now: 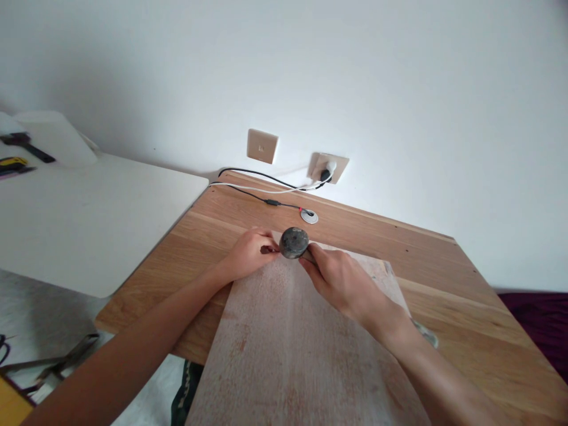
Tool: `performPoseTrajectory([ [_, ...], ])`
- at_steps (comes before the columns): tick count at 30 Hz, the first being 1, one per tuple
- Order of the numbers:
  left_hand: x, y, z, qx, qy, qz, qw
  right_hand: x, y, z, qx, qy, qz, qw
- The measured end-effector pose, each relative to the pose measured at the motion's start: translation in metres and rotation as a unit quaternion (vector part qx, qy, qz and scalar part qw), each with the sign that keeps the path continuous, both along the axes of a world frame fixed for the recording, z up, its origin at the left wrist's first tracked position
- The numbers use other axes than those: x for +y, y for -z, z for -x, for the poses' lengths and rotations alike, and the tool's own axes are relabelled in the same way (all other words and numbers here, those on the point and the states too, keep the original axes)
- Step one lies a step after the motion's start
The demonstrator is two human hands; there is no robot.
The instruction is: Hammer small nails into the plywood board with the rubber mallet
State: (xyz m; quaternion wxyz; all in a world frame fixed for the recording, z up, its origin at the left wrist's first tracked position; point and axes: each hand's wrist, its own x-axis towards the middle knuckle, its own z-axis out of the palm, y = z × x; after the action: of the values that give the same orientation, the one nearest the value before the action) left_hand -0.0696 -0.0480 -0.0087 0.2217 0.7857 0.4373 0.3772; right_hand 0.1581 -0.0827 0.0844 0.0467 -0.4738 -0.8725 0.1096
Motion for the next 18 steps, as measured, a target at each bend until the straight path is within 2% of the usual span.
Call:
performPoseTrajectory([
  [8,-0.0012,-0.0013,0.0013,-0.010,0.001,0.029,1.000,-0.0024,0.0093,-0.0003,0.000,-0.008,-0.011,1.000],
  [18,-0.0028,-0.0033,0.0013,-0.024,-0.005,0.039,0.999,-0.0091,0.0097,0.0017,0.010,0.003,0.000,1.000],
])
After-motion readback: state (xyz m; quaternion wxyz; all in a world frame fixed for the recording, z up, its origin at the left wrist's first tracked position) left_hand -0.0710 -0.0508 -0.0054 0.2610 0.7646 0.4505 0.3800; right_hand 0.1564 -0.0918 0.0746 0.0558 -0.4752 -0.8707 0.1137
